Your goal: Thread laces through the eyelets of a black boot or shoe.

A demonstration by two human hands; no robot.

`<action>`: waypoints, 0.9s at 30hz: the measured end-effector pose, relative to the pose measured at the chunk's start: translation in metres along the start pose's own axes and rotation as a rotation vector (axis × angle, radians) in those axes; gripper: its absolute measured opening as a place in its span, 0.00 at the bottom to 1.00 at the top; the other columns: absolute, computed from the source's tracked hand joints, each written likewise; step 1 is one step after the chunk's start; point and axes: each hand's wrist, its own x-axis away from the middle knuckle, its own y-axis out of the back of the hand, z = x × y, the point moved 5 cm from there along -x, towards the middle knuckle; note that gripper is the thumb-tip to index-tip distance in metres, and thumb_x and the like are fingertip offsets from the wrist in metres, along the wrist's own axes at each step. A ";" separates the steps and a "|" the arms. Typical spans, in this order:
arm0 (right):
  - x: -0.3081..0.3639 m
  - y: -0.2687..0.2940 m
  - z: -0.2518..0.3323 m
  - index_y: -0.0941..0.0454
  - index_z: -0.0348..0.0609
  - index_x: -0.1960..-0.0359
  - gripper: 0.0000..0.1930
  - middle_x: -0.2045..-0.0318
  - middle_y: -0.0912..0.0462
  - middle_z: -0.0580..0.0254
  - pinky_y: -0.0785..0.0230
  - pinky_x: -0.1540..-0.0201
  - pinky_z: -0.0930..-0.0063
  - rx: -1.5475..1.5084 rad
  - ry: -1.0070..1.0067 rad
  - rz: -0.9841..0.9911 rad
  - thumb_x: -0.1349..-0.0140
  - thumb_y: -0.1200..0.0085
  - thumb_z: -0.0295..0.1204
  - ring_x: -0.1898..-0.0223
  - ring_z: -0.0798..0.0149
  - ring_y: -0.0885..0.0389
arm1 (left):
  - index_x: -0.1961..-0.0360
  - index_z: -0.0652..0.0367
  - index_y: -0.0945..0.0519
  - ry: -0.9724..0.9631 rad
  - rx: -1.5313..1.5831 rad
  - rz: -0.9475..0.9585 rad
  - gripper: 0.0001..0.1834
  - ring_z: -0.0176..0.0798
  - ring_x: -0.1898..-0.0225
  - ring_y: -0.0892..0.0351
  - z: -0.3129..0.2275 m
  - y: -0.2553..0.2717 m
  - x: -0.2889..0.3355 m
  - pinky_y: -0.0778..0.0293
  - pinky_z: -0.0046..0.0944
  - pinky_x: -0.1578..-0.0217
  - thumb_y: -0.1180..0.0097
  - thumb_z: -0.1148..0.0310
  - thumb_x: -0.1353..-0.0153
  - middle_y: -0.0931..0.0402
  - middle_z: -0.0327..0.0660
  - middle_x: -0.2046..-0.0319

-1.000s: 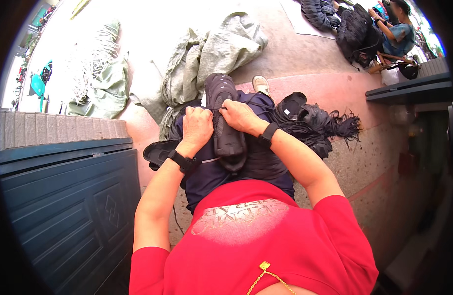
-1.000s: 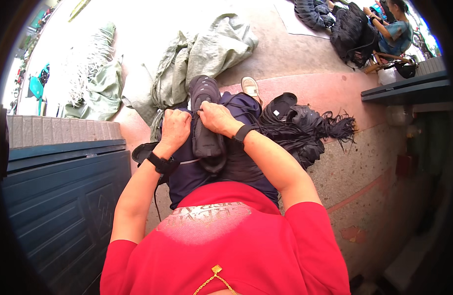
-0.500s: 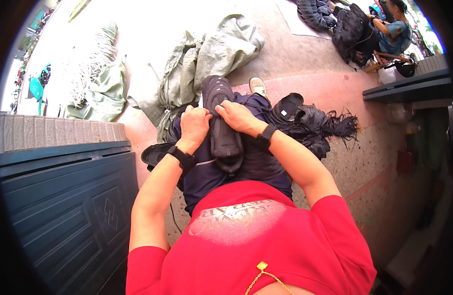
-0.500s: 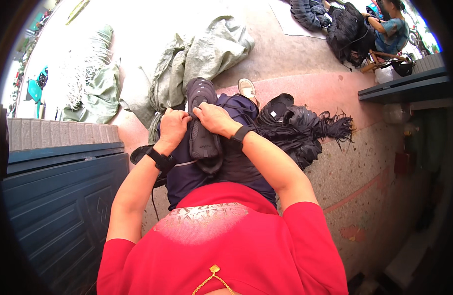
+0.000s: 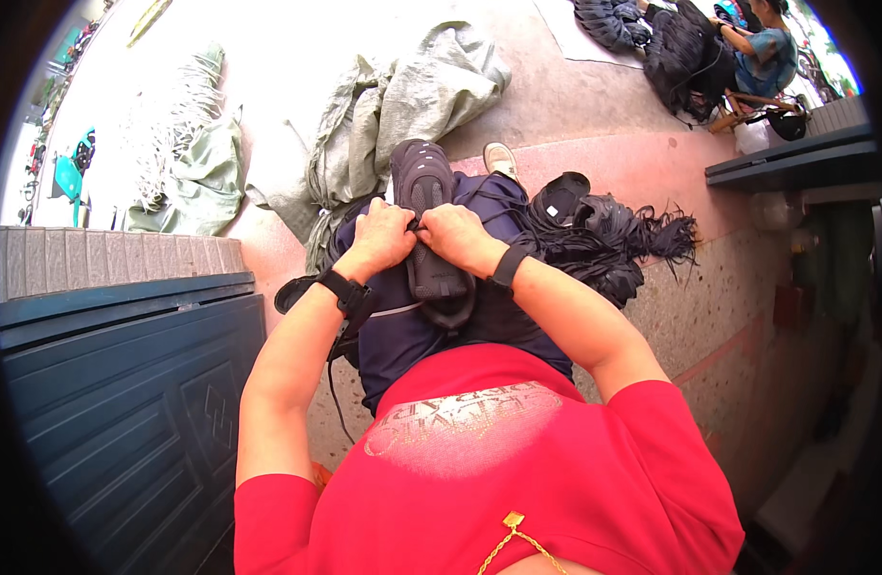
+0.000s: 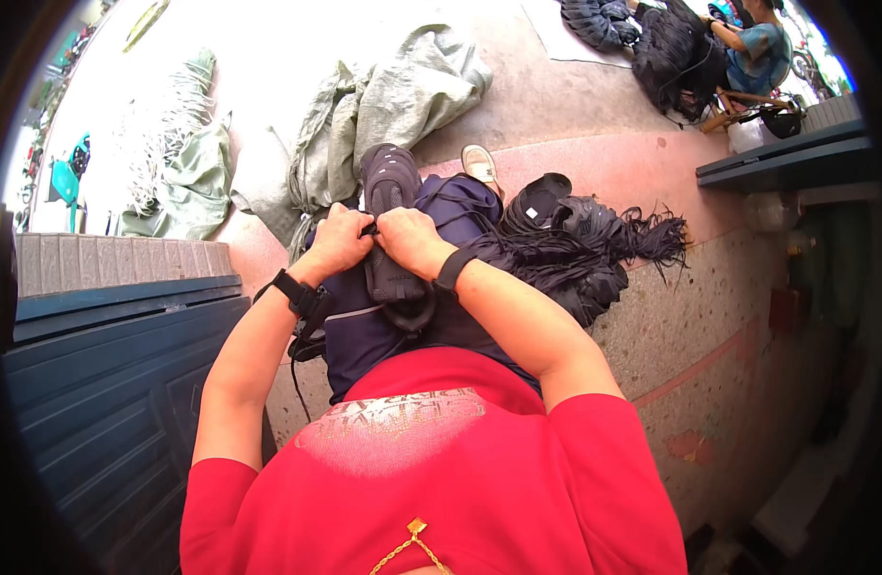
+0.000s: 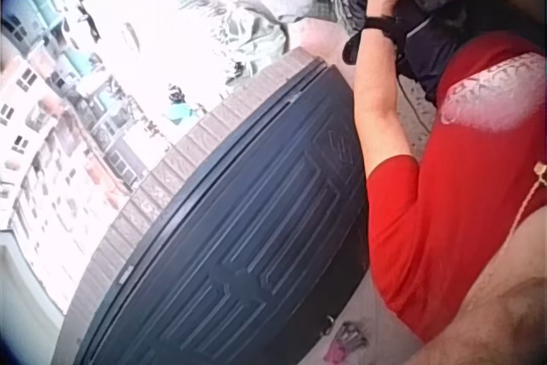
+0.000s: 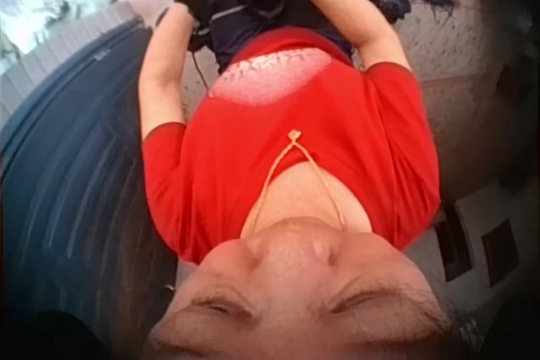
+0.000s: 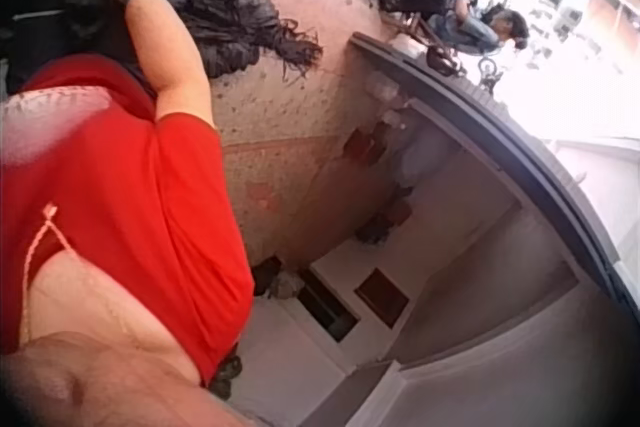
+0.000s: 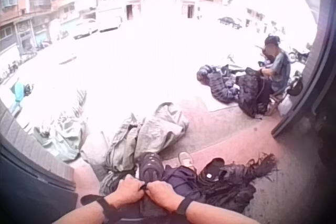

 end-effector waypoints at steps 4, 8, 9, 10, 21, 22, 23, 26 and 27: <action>-0.001 -0.009 0.004 0.24 0.38 0.79 0.08 0.79 0.23 0.50 0.30 0.70 0.65 0.175 0.089 -0.032 0.51 0.51 0.31 0.72 0.54 0.21 | 0.63 0.53 0.21 -0.060 0.037 -0.090 0.15 0.47 0.59 0.33 0.006 -0.005 0.001 0.34 0.44 0.60 0.48 0.65 0.55 0.25 0.43 0.71; 0.008 -0.013 0.018 0.23 0.41 0.77 0.05 0.78 0.22 0.57 0.28 0.72 0.69 0.351 0.195 -0.158 0.52 0.52 0.27 0.73 0.60 0.20 | 0.67 0.52 0.20 -0.082 0.088 -0.126 0.12 0.44 0.58 0.33 0.007 -0.007 0.003 0.35 0.44 0.61 0.49 0.66 0.54 0.24 0.39 0.70; 0.010 -0.013 0.022 0.23 0.41 0.76 0.05 0.78 0.22 0.59 0.28 0.73 0.70 0.413 0.204 -0.164 0.52 0.52 0.26 0.73 0.60 0.20 | 0.67 0.51 0.19 -0.091 0.098 -0.121 0.12 0.43 0.57 0.34 0.008 -0.008 0.003 0.36 0.45 0.60 0.50 0.66 0.54 0.24 0.38 0.68; 0.010 -0.013 0.026 0.24 0.42 0.76 0.05 0.78 0.22 0.60 0.28 0.74 0.71 0.474 0.213 -0.171 0.52 0.53 0.26 0.74 0.61 0.20 | 0.67 0.51 0.19 -0.094 0.095 -0.122 0.12 0.43 0.57 0.34 0.008 -0.008 0.004 0.36 0.45 0.60 0.50 0.66 0.54 0.24 0.38 0.68; 0.005 -0.007 0.013 0.29 0.37 0.76 0.10 0.81 0.23 0.51 0.29 0.74 0.65 0.193 0.102 -0.175 0.52 0.49 0.33 0.75 0.54 0.21 | 0.70 0.60 0.20 -0.230 0.409 -0.437 0.10 0.45 0.63 0.29 0.012 0.007 0.023 0.31 0.40 0.60 0.52 0.77 0.53 0.23 0.46 0.71; 0.008 -0.005 0.012 0.29 0.37 0.76 0.11 0.81 0.23 0.51 0.29 0.74 0.64 0.184 0.097 -0.155 0.52 0.49 0.34 0.75 0.53 0.21 | 0.68 0.60 0.20 -0.201 0.393 -0.492 0.09 0.45 0.62 0.30 0.010 0.011 0.027 0.33 0.39 0.59 0.50 0.75 0.52 0.24 0.46 0.69; 0.012 -0.003 0.011 0.29 0.36 0.76 0.12 0.80 0.23 0.50 0.29 0.74 0.63 0.175 0.090 -0.134 0.52 0.49 0.34 0.75 0.52 0.22 | 0.68 0.60 0.20 -0.207 0.391 -0.492 0.09 0.45 0.62 0.30 0.006 0.011 0.033 0.33 0.39 0.59 0.50 0.75 0.52 0.24 0.46 0.69; 0.034 0.024 0.005 0.26 0.31 0.78 0.13 0.79 0.24 0.40 0.30 0.67 0.59 -0.093 0.014 0.044 0.52 0.54 0.33 0.71 0.46 0.22 | 0.67 0.56 0.20 -0.160 0.229 -0.507 0.11 0.44 0.61 0.33 -0.021 0.022 0.046 0.36 0.37 0.59 0.43 0.72 0.55 0.29 0.41 0.68; 0.041 0.029 0.008 0.26 0.30 0.77 0.13 0.78 0.25 0.38 0.31 0.66 0.59 -0.232 0.005 0.162 0.52 0.55 0.32 0.70 0.45 0.23 | 0.67 0.56 0.20 -0.159 0.234 -0.506 0.11 0.44 0.61 0.33 -0.023 0.020 0.046 0.36 0.37 0.59 0.43 0.72 0.55 0.29 0.41 0.68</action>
